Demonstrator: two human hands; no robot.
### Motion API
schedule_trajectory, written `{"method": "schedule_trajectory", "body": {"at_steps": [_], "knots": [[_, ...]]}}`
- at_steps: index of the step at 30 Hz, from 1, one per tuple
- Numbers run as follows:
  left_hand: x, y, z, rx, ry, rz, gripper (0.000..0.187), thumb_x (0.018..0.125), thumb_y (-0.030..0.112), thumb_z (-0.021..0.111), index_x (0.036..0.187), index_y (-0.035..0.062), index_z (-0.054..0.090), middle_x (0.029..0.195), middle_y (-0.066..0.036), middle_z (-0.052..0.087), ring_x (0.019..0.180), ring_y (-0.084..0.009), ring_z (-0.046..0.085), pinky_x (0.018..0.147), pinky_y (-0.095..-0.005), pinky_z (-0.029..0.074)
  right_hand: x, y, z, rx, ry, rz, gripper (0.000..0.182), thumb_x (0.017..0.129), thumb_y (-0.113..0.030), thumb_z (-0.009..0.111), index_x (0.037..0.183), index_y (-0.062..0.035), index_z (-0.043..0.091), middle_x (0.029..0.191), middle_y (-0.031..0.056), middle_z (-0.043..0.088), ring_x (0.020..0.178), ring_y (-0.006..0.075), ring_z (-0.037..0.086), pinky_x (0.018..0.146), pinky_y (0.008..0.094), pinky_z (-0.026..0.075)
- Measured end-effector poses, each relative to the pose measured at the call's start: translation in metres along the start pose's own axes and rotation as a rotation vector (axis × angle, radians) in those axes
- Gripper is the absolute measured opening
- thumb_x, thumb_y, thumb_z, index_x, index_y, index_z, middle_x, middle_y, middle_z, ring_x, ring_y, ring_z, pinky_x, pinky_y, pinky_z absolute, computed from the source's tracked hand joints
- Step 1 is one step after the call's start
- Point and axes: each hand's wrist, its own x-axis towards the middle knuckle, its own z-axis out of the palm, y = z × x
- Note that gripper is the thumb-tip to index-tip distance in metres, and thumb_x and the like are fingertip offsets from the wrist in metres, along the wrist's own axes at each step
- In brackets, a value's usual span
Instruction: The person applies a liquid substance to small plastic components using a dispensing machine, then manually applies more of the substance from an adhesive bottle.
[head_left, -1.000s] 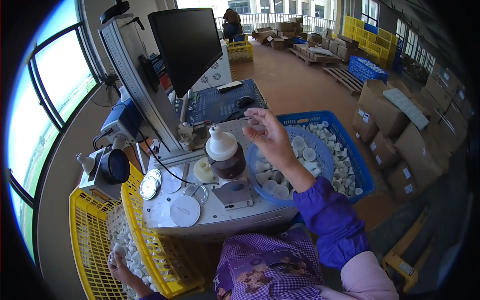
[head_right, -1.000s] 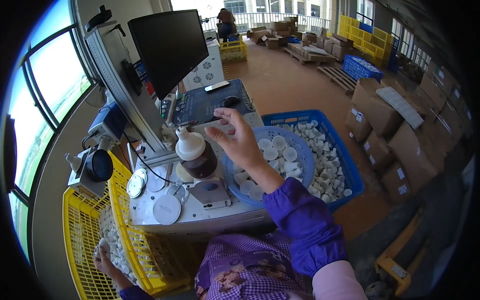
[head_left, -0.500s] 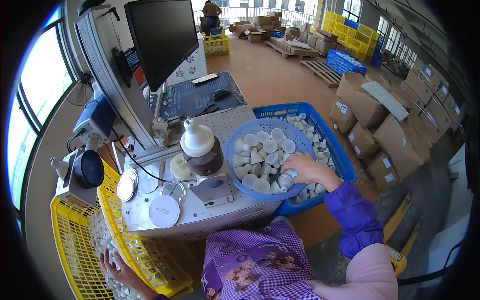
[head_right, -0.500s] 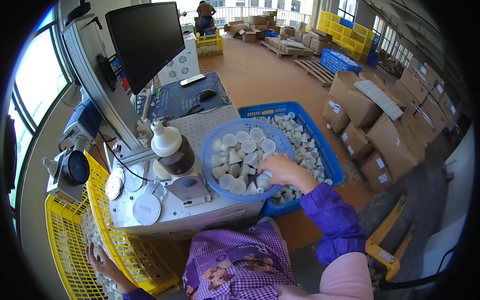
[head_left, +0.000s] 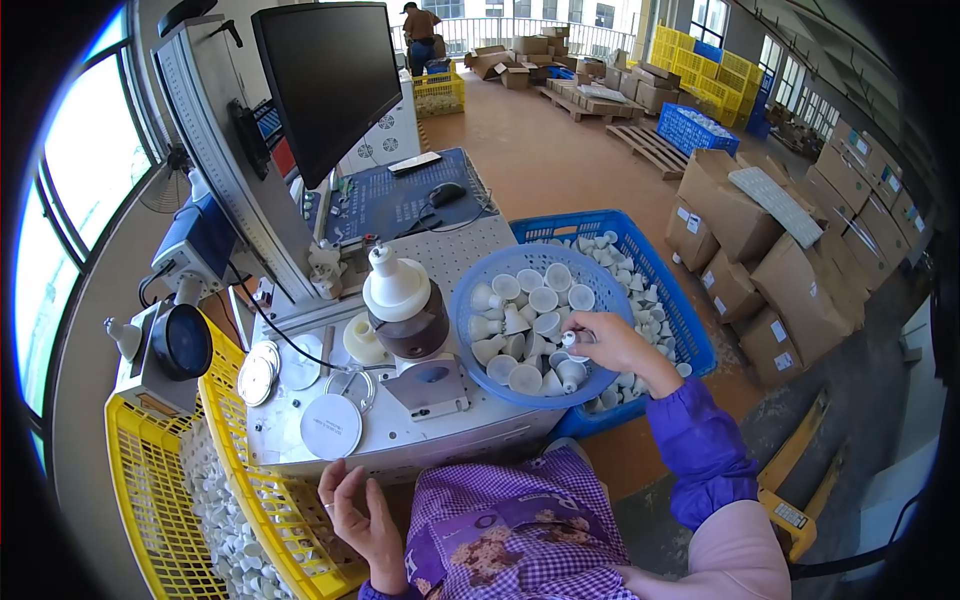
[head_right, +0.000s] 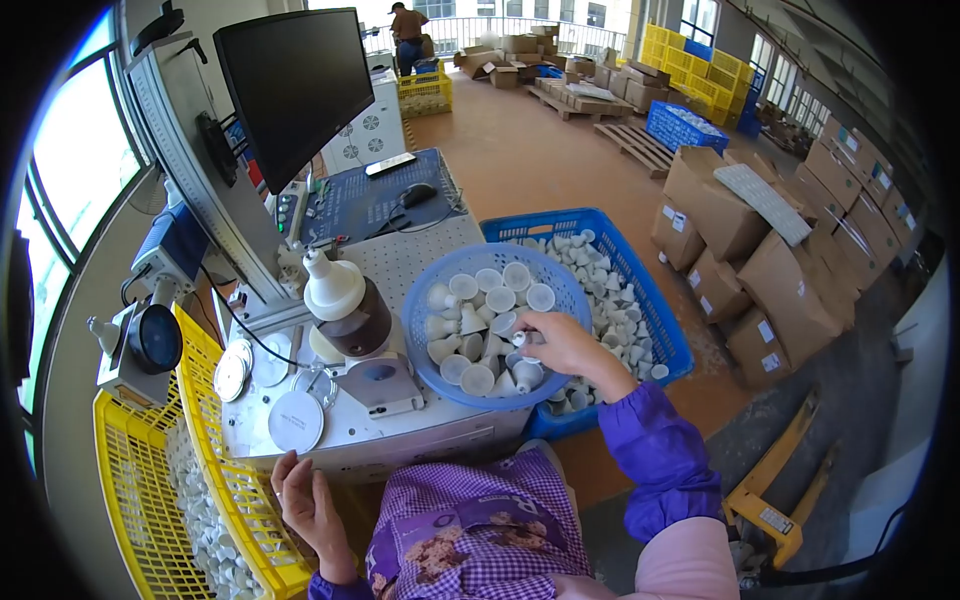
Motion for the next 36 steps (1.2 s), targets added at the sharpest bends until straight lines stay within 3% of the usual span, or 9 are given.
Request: {"method": "schedule_trajectory", "body": {"at_steps": [2, 3, 5, 9, 16, 24, 28, 34, 36], "knots": [[-0.006, 0.012, 0.009, 0.009, -0.134, 0.046, 0.02, 0.078, -0.007, 0.06, 0.097, -0.001, 0.062, 0.121, -0.015, 0.049, 0.11, -0.024, 0.051, 0.091, -0.033, 0.041, -0.002, -0.003, 0.004, 0.483, 0.062, -0.045, 0.018, 0.083, -0.004, 0.061, 0.101, -0.0041, 0.058, 0.106, 0.012, 0.062, 0.098, 0.0239, 0.061, 0.084, 0.0346, 0.047], [-0.007, 0.017, 0.016, -0.044, -0.133, 0.012, 0.02, 0.075, -0.007, 0.062, 0.094, 0.0003, 0.064, 0.118, -0.014, 0.051, 0.106, -0.0232, 0.052, 0.088, -0.0326, 0.042, -0.002, -0.006, 0.006, 0.487, 0.055, -0.063, 0.018, 0.083, -0.004, 0.061, 0.101, -0.0041, 0.058, 0.106, 0.012, 0.062, 0.098, 0.0239, 0.061, 0.084, 0.0346, 0.047], [-0.001, 0.026, 0.021, -0.032, -0.155, 0.066, 0.023, 0.074, -0.006, 0.063, 0.095, 0.0019, 0.065, 0.116, -0.014, 0.053, 0.104, -0.0227, 0.052, 0.087, -0.0318, 0.043, -0.003, -0.012, 0.013, 0.678, 0.083, -0.109, 0.024, 0.088, 0.001, 0.055, 0.111, -0.0054, 0.053, 0.108, 0.0031, 0.059, 0.098, 0.0115, 0.056, 0.086, 0.0281, 0.046], [0.027, 0.053, 0.033, -0.032, -0.174, 0.132, 0.024, 0.076, -0.006, 0.063, 0.098, 0.0014, 0.064, 0.118, -0.014, 0.053, 0.112, -0.025, 0.049, 0.098, -0.0354, 0.035, -0.005, -0.02, 0.027, 0.939, 0.105, -0.145, 0.022, 0.087, -0.001, 0.058, 0.109, -0.0035, 0.052, 0.106, 0.0033, 0.057, 0.099, 0.0125, 0.055, 0.086, 0.0268, 0.044], [0.087, 0.087, 0.068, -0.031, -0.083, 0.301, 0.029, 0.074, 0.0, 0.068, 0.103, 0.0048, 0.065, 0.118, -0.013, 0.053, 0.113, -0.026, 0.048, 0.098, -0.0374, 0.034, -0.006, -0.038, 0.034, 1.012, 0.205, -0.066, 0.027, 0.088, -0.007, 0.061, 0.114, -0.0041, 0.053, 0.104, 0.0024, 0.057, 0.097, 0.0101, 0.054, 0.085, 0.0251, 0.044], [0.125, 0.105, 0.099, 0.001, -0.016, 0.353, 0.044, 0.075, 0.012, 0.072, 0.116, 0.0041, 0.06, 0.118, -0.012, 0.051, 0.116, -0.0271, 0.042, 0.099, -0.0381, 0.033, 0.003, -0.071, 0.027, 1.159, 0.328, -0.237, 0.023, 0.089, -0.012, 0.063, 0.108, -0.0046, 0.054, 0.105, 0.0035, 0.06, 0.096, 0.0108, 0.055, 0.084, 0.0253, 0.045], [0.157, 0.098, 0.12, 0.16, -0.175, 0.303, 0.037, 0.074, 0.019, 0.074, 0.105, -0.0003, 0.066, 0.121, -0.011, 0.052, 0.119, -0.0285, 0.038, 0.099, -0.038, 0.033, 0.017, -0.111, 0.007, 1.077, 0.345, -0.366, 0.021, 0.087, -0.013, 0.066, 0.102, -0.0053, 0.053, 0.106, 0.0045, 0.06, 0.094, 0.0099, 0.055, 0.082, 0.0242, 0.046], [0.157, 0.102, 0.091, -0.237, -0.084, 0.266, 0.022, 0.08, 0.016, 0.071, 0.096, 0.0008, 0.067, 0.103, -0.008, 0.062, 0.103, -0.0212, 0.052, 0.089, -0.0341, 0.041, 0.06, -0.166, -0.004, 0.972, 0.373, -0.446, 0.03, 0.083, -0.021, 0.071, 0.104, -0.0029, 0.061, 0.096, 0.0037, 0.064, 0.086, 0.0096, 0.057, 0.076, 0.0248, 0.045], [0.15, 0.09, 0.081, -0.583, -0.085, 0.029, 0.02, 0.083, 0.011, 0.07, 0.099, 0.0018, 0.065, 0.097, -0.004, 0.064, 0.089, -0.0134, 0.056, 0.081, -0.0284, 0.045, 0.071, -0.178, 0.002, 0.874, 0.382, -0.48, 0.032, 0.082, -0.023, 0.072, 0.104, -0.0026, 0.062, 0.093, 0.0036, 0.065, 0.085, 0.0102, 0.057, 0.076, 0.0263, 0.045]]}}
